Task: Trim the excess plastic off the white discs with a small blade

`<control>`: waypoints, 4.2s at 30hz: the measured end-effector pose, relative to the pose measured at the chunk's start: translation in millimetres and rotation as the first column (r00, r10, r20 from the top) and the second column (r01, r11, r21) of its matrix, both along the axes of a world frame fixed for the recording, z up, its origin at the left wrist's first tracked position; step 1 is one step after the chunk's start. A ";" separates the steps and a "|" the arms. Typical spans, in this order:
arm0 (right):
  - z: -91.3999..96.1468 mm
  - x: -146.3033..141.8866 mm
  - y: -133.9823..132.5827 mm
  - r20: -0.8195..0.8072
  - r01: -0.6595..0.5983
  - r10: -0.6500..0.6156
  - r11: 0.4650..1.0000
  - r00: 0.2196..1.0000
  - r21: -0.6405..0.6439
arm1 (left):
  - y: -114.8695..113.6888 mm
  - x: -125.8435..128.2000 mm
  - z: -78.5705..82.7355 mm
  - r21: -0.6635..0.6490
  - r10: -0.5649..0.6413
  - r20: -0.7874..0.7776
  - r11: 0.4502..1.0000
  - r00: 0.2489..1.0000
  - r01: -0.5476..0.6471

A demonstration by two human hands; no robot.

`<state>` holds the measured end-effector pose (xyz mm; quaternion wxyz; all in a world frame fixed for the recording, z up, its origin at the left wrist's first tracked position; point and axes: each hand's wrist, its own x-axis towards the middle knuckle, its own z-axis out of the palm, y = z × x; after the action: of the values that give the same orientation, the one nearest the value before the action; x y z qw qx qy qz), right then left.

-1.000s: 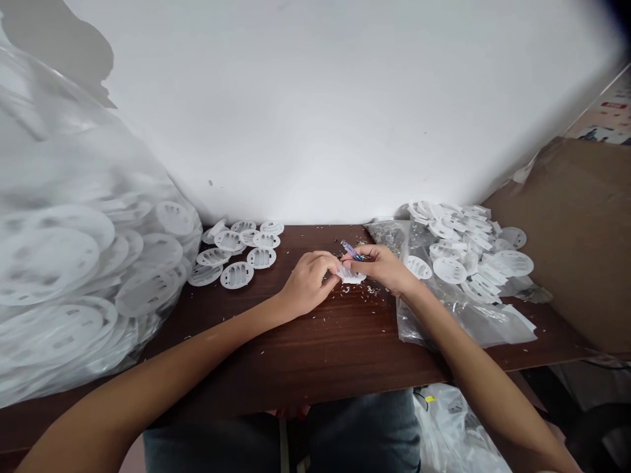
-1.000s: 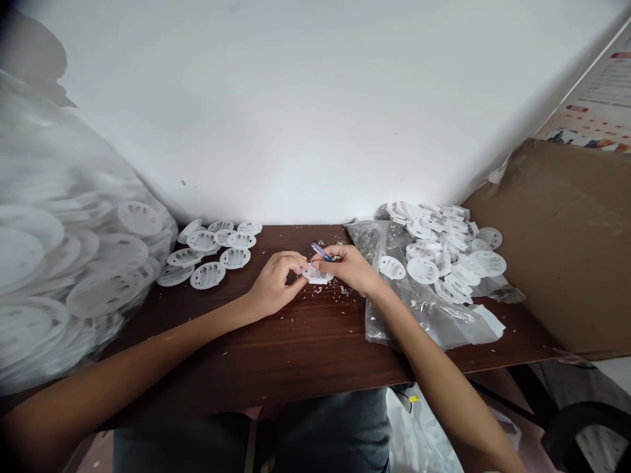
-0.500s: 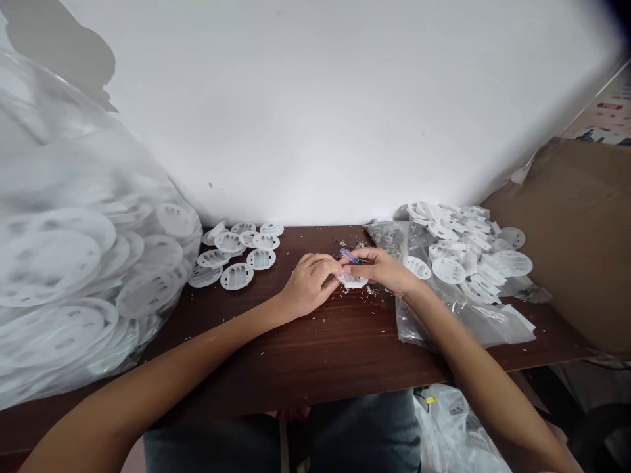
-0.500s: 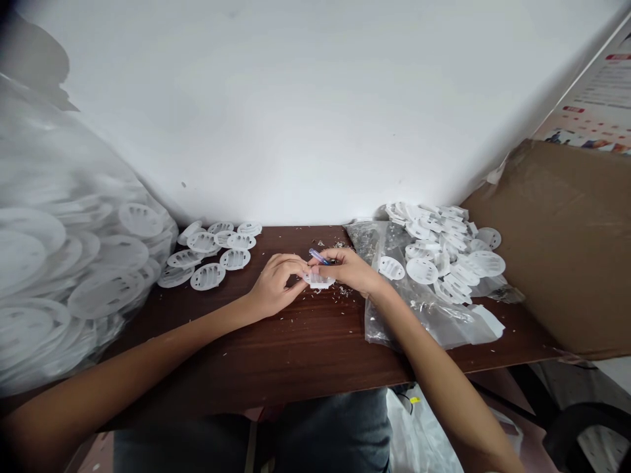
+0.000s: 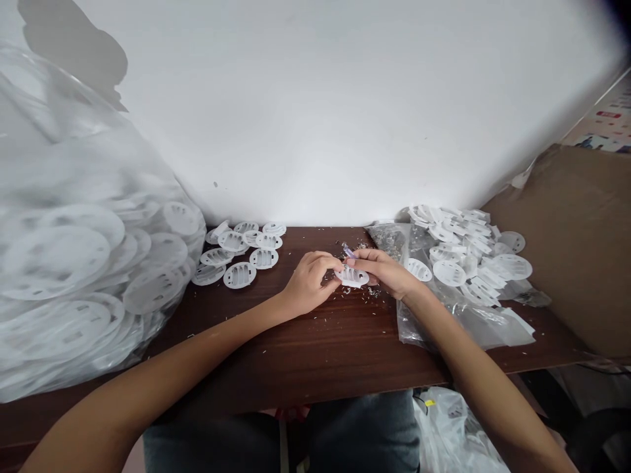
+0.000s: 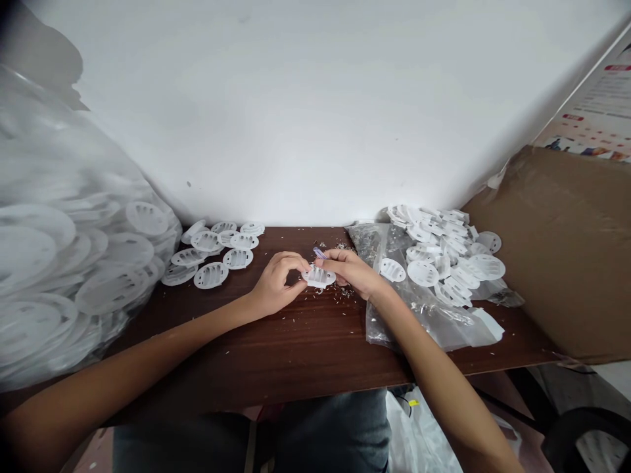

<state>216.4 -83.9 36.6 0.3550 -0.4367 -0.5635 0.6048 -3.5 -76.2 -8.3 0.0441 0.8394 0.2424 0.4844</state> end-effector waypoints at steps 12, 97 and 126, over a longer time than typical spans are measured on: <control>-10.3 -9.5 -1.9 -0.084 -0.002 -0.012 0.987 0.996 -0.160 | 0.0 0.3 -1.2 -0.003 -0.010 -0.024 1.000 1.000 0.010; -25.0 -28.9 -14.1 0.492 -0.052 -0.539 0.637 0.683 0.769 | 20.5 -1.6 6.2 -0.692 0.068 0.551 0.594 0.832 0.410; -33.2 -27.9 -15.8 0.378 -0.102 -0.452 0.524 0.808 0.846 | 25.4 -7.0 5.8 -0.731 -0.035 0.582 0.417 0.813 0.541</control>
<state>188.5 -99.7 3.5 0.4003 -0.4264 -0.8086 0.0644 -10.5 -50.8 -2.5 0.6099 0.5757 0.2807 0.4667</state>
